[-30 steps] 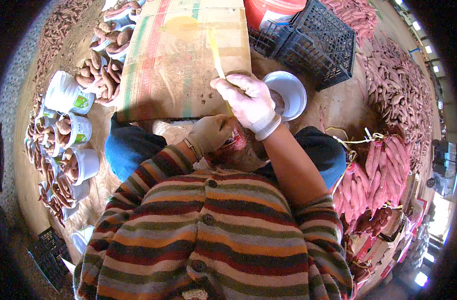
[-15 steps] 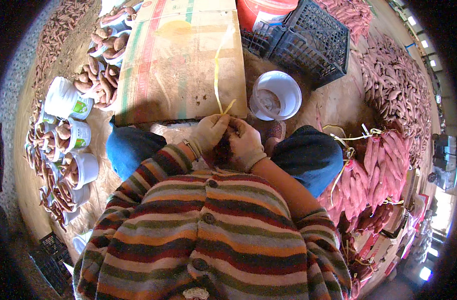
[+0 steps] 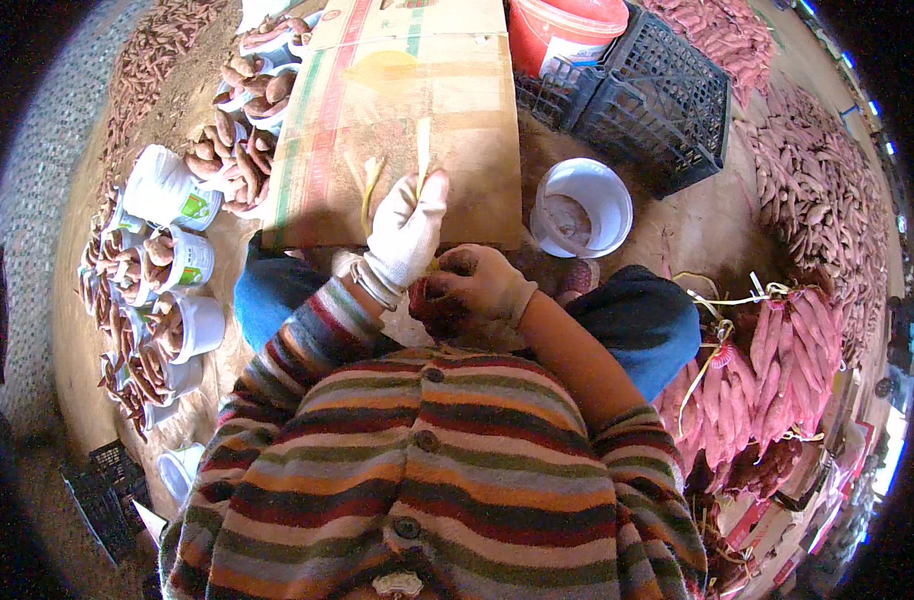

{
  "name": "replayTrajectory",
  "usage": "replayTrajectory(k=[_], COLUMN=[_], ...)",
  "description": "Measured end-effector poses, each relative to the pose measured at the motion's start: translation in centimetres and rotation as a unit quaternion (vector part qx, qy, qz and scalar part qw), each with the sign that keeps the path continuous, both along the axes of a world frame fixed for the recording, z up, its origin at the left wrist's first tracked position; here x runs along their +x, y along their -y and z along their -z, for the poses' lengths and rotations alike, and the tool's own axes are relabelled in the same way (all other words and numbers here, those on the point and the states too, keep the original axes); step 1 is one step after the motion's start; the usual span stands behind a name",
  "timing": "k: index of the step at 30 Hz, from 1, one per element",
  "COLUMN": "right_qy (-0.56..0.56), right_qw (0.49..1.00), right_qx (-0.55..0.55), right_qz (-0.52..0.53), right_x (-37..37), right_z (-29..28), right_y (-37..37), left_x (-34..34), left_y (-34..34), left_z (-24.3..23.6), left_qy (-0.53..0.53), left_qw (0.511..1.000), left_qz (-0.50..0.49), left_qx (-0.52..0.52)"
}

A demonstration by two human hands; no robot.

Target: The person sits on the floor and repeatedly gathers reddish root vegetables into a mesh net, then ties the net with a yellow plastic tie. The tied bundles are placed on the floor beside the work area.

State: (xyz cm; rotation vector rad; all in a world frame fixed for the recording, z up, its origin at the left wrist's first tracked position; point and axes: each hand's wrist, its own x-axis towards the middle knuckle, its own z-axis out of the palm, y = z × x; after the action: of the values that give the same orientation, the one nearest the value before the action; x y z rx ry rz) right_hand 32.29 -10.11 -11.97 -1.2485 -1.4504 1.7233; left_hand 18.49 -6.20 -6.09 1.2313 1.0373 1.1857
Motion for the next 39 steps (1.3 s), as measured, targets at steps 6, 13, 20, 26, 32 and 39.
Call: replayTrajectory(k=[6, 13, 20, 26, 32, 39], right_qy=[-0.068, -0.175, -0.098, 0.109, 0.34, 0.313], right_qw=[0.986, 0.97, 0.986, 0.979, 0.871, 0.858], right_qx=[-0.142, -0.124, -0.096, 0.161, 0.347, 0.387], right_qz=[0.063, 0.117, 0.096, 0.064, 0.068, 0.125], right_x=[0.2, 0.4, 0.4, 1.5, 1.4, 1.7], right_z=[-0.3, -0.3, -0.1, 0.3, 1.5, 2.8], right_y=[-0.9, -0.9, -1.7, -2.0, -0.8, 0.0], left_x=[-3.6, -5.9, -4.5, -4.2, -4.1, -3.9], left_y=[-4.3, -2.0, -0.6, 0.1, 0.4, 0.4], left_z=[0.3, 6.6, 6.6, 5.9, 6.8, 7.5], left_qy=[0.032, -0.235, -0.343, -0.311, -0.194, -0.175], left_qw=[0.979, 0.899, 0.907, 0.93, 0.946, 0.958], left_qz=[0.113, 0.343, 0.24, 0.186, 0.217, 0.213], left_qx=[0.167, -0.136, -0.047, -0.055, -0.142, -0.075])
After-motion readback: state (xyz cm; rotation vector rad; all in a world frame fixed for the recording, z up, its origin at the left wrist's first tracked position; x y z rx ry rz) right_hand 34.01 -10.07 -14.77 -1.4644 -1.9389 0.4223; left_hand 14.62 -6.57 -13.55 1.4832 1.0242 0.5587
